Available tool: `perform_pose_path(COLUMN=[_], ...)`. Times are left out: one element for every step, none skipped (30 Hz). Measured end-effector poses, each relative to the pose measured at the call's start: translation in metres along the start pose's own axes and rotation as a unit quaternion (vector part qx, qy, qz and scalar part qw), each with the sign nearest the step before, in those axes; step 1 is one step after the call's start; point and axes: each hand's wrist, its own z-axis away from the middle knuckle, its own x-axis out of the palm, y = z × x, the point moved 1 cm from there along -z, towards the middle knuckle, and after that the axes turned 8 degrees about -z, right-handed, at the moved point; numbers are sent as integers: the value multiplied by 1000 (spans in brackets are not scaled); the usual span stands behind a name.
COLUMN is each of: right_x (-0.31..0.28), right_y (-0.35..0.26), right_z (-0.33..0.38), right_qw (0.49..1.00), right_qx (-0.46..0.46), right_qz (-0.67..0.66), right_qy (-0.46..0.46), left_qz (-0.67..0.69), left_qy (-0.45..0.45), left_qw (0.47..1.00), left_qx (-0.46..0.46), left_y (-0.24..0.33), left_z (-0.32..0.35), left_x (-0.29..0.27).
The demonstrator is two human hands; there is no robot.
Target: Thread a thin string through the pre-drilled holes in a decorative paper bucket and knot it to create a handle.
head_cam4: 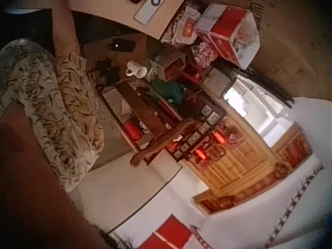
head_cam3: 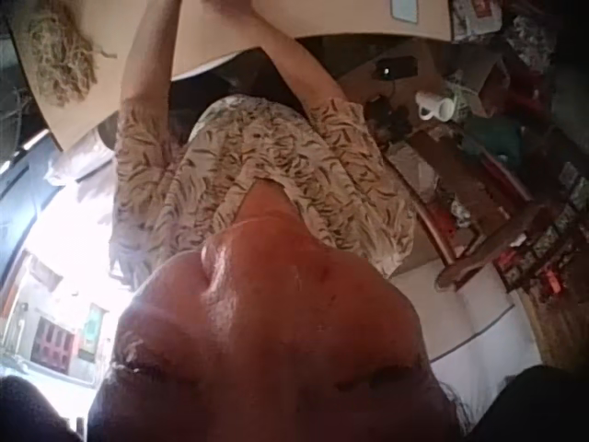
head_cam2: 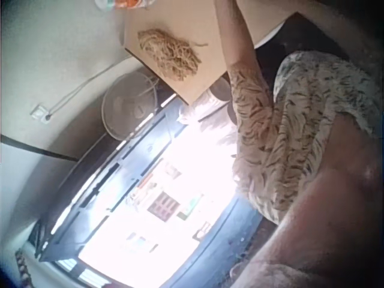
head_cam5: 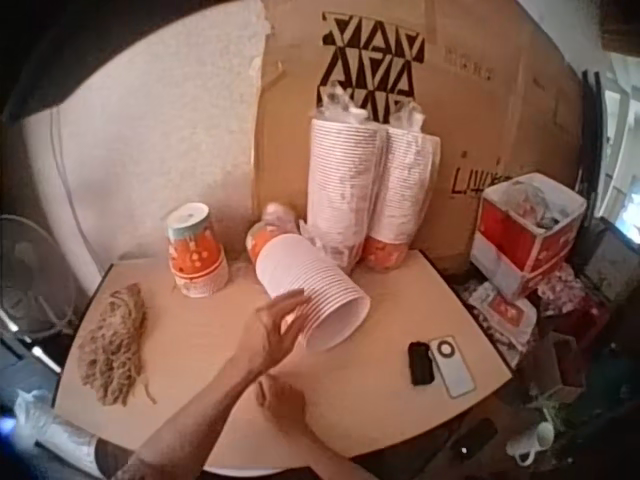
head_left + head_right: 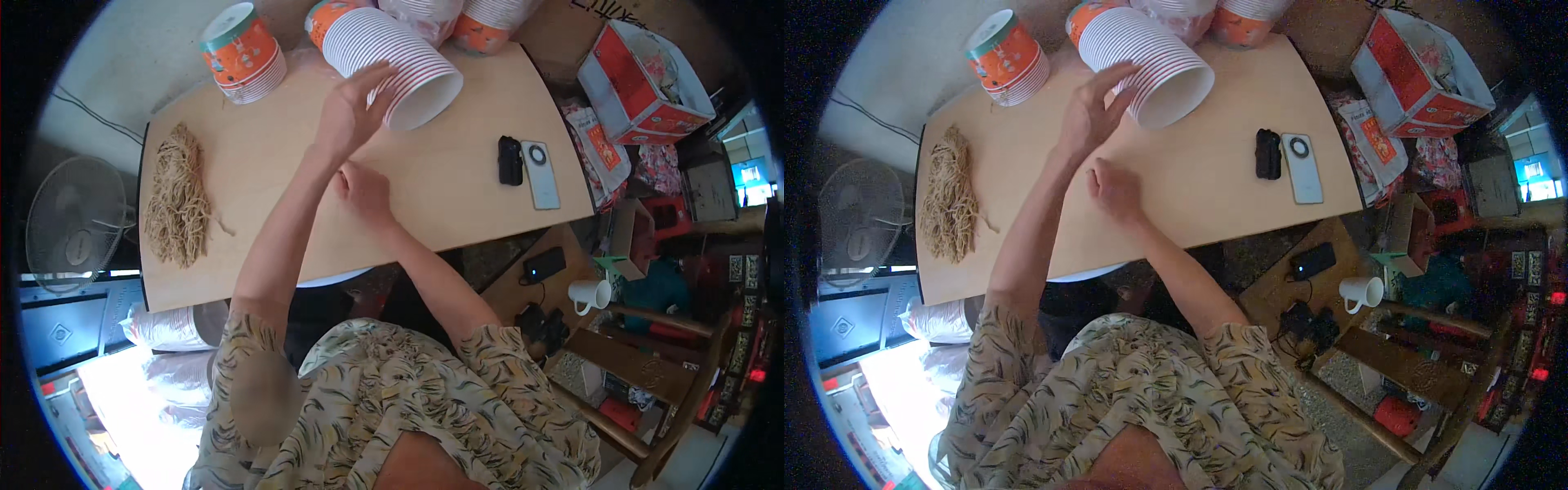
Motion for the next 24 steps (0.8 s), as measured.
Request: perform_pose_path(right_x=[1,-4,-2,-3,-4,-5,-4,-3,-3,-6,-8,-10,-10,-9,-8,-8,-8,-10,-12,-14,-17,-22,-33,-46], right_y=[-15,-18,-20,-17,-14,-12,-14,-16,-18,-18,-19,-22,-19,-19,-21,-23,-25,-28,-31,-33,-35,-30,-28,-24], right_z=[-3,-3,2,-1,-3,-5,-4,-4,-6,-8,-9,-8,-8,-8,-9,-9,-10,-10,-8,-7,-6,-4,-9,-21], right_qw=[995,995,994,995,995,995,995,995,995,995,995,995,994,994,994,993,993,993,998,998,999,988,963,952], right_qx=[-40,-18,-13,-18,-24,-28,-25,-24,-25,-27,-30,-32,-15,-1,-7,12,31,26,40,54,49,85,119,82], right_qz=[91,89,90,85,79,83,84,85,87,88,90,92,95,97,98,101,103,106,46,-15,-15,-109,-199,-220], right_qy=[-19,-49,-51,-51,-52,-52,-46,-41,-42,-40,-37,-37,-47,-58,-56,-52,-47,-45,-17,9,8,72,135,196], left_qz=[-33,8,12,-20,-53,-60,-58,-43,-30,-28,-27,-26,-17,-11,-5,-5,-6,0,3,-11,-14,-13,-10,-44], left_qy=[2,-36,-38,-72,-104,-106,-104,-112,-119,-118,-118,-118,-108,-100,-93,-76,-71,-77,-84,-73,-69,-94,-117,-145], left_qw=[999,999,999,996,992,990,990,991,991,991,991,991,991,991,991,992,992,993,993,993,994,993,992,987], left_qx=[24,26,23,39,54,72,72,66,59,58,61,63,79,89,101,102,106,94,79,88,89,68,49,50], left_y=[-9,-14,-16,-17,-18,-19,-21,-22,-23,-23,-23,-23,-25,-28,-31,-32,-34,-36,-40,-43,-47,-48,-43,-37], left_z=[-11,-21,-22,-29,-34,-38,-39,-39,-38,-36,-35,-34,-33,-31,-29,-25,-23,-21,-17,-12,-7,-3,-6,-8], left_x=[0,2,2,8,12,15,16,17,17,16,14,11,12,12,11,11,10,9,6,4,2,2,0,0])
